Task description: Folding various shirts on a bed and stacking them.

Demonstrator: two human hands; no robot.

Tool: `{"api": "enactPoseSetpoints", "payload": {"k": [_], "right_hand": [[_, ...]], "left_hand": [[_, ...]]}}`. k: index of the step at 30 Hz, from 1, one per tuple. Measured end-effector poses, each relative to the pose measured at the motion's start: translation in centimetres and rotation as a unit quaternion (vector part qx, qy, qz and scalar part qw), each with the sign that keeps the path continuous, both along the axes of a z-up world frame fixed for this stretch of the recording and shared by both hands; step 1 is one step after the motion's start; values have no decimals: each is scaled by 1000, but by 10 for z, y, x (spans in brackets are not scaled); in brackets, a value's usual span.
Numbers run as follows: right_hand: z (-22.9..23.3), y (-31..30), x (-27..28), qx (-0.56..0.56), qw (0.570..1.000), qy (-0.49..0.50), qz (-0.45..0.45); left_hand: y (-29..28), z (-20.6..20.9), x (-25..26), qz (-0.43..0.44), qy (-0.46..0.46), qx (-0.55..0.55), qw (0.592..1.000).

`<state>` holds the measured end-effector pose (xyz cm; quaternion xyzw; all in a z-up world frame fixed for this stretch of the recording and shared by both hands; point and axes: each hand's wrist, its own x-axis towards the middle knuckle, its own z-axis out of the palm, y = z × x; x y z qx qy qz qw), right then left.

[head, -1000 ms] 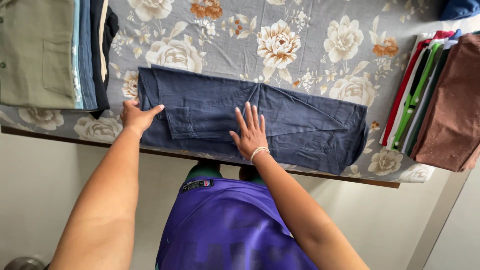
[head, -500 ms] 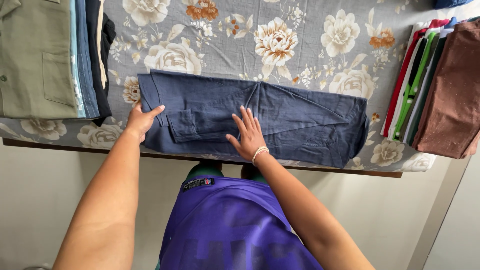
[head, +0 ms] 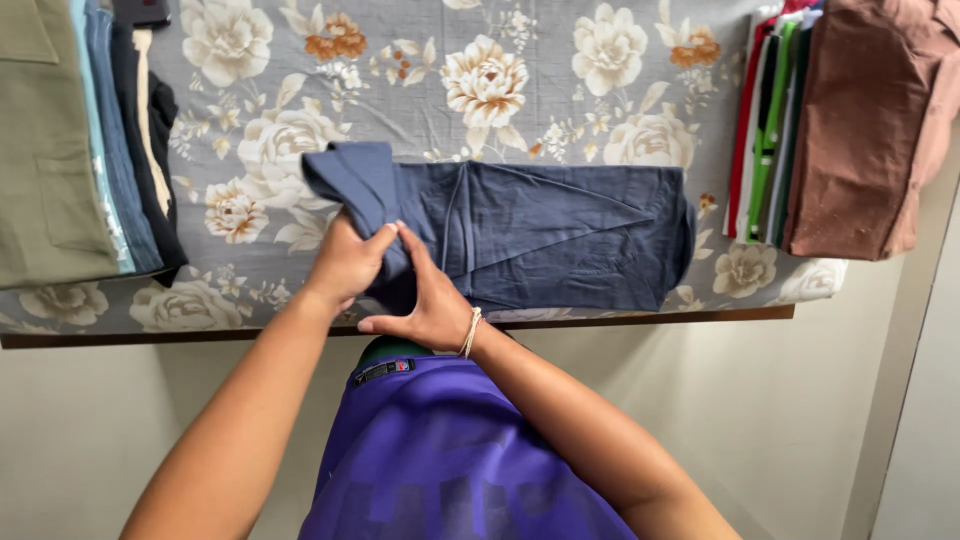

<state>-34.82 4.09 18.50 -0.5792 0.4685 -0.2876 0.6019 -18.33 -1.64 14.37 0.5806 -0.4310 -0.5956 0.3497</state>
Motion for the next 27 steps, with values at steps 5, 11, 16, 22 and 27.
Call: {"api": "enactPoseSetpoints", "payload": {"k": [5,11,16,22,27], "right_hand": [[5,3,-62,-78,990,70,-97],[27,11,-141,-64,967,157,-190],[-11,24,-208,6,943,204,-264],[-27,24,-256,-7,954,124,-273],[-35,19,-269,-100,943,187,-257]], "left_hand": [[-13,9,-84,-50,-120,-41,991],[-11,4,-199,-101,-124,-43,986],[-4,-3,-272,-136,-126,-15,983],[2,-20,-313,-156,-41,42,986],[3,-36,-334,-162,-72,64,982]]}}
